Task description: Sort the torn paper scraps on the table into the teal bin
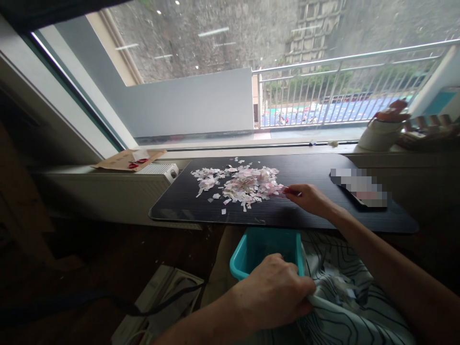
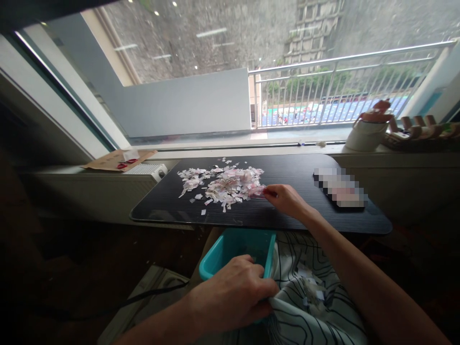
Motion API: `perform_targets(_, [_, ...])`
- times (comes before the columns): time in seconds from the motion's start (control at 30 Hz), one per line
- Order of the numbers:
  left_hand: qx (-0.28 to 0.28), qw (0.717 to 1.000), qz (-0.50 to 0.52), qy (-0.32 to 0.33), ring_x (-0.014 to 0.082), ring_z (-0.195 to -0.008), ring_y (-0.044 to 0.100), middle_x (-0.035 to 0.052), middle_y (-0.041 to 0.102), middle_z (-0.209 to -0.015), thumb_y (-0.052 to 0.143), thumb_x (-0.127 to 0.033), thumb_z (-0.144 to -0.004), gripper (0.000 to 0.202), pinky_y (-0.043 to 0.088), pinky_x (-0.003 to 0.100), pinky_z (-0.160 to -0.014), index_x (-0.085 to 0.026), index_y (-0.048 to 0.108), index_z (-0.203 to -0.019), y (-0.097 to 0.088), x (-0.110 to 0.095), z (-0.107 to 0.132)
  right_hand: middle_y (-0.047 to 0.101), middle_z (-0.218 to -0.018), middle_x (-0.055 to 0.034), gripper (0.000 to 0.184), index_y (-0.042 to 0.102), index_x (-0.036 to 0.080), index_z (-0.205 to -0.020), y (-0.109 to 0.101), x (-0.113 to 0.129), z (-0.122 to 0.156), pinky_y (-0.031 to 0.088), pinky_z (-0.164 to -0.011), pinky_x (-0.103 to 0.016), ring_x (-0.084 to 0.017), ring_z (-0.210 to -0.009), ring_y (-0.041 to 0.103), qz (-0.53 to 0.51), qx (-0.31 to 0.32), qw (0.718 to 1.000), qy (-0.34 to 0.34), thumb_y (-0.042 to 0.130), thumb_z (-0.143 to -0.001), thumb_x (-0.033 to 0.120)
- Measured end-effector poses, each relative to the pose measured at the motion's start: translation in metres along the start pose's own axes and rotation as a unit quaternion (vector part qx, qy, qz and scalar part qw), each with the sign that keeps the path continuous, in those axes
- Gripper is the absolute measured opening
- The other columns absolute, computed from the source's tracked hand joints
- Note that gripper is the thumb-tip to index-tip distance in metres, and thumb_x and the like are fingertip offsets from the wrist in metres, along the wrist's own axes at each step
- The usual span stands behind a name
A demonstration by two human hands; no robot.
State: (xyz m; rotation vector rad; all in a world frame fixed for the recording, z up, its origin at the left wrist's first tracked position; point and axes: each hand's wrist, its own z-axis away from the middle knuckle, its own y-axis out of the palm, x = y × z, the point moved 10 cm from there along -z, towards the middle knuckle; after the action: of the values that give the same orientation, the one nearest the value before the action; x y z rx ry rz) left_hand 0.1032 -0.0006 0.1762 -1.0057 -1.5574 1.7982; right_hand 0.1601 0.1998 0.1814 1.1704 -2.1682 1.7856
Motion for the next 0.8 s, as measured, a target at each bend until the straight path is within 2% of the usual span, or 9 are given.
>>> perform_targets(0.17, [-0.003,1.000,-0.003,-0.002,0.0175,-0.062,0.060,0.0012,0.062,-0.069,0.055,-0.036,-0.088,0.018,0.039,0.028,-0.062,-0.020,0.058,-0.080,0.000,0.001,0.000,0.071,-0.076,-0.0022,0.033,0.074,0.018,-0.092,0.009,-0.008,0.003,0.045,-0.062,-0.026,-0.016,-0.064,0.059,-0.046,0.044,0.998,0.002,0.054,-0.080,0.040])
perform_targets(0.33, [0.001,1.000,-0.003,0.001,0.0176,-0.061,0.060,0.0011,0.062,-0.068,0.054,-0.034,-0.088,0.017,0.039,0.028,-0.061,-0.020,0.058,-0.080,0.000,-0.001,0.000,0.072,-0.076,-0.0031,0.035,0.073,0.017,-0.093,0.005,-0.013,-0.001,0.046,-0.063,-0.028,-0.017,-0.066,0.060,-0.030,0.017,0.999,0.017,0.054,-0.080,0.042])
perform_targets(0.53, [0.002,1.000,-0.005,-0.001,0.0176,-0.062,0.060,0.0009,0.062,-0.068,0.056,-0.034,-0.088,0.016,0.039,0.028,-0.061,-0.020,0.058,-0.081,-0.001,0.001,0.000,0.072,-0.076,-0.0020,0.028,0.073,0.018,-0.086,0.015,0.001,0.010,0.047,-0.066,-0.026,-0.017,-0.070,0.062,-0.106,0.117,0.987,0.017,0.057,-0.076,0.038])
perform_targets(0.7, [-0.003,1.000,-0.009,0.004,0.0180,-0.062,0.060,0.0004,0.061,-0.068,0.055,-0.035,-0.088,0.017,0.039,0.029,-0.060,-0.021,0.057,-0.080,0.000,0.000,-0.001,0.072,-0.076,-0.0034,0.032,0.074,0.015,-0.086,0.005,-0.005,0.019,0.048,-0.068,-0.028,-0.018,-0.070,0.062,-0.116,0.078,0.990,0.035,0.058,-0.075,0.040])
perform_targets(0.8, [-0.012,1.000,-0.011,0.007,0.0180,-0.062,0.061,0.0000,0.061,-0.067,0.055,-0.036,-0.088,0.018,0.039,0.029,-0.059,-0.021,0.056,-0.079,-0.001,0.000,-0.001,0.072,-0.078,-0.0040,0.032,0.074,0.015,-0.088,0.010,-0.010,0.033,0.049,-0.068,-0.028,-0.019,-0.072,0.063,-0.133,0.104,0.985,0.045,0.058,-0.076,0.041])
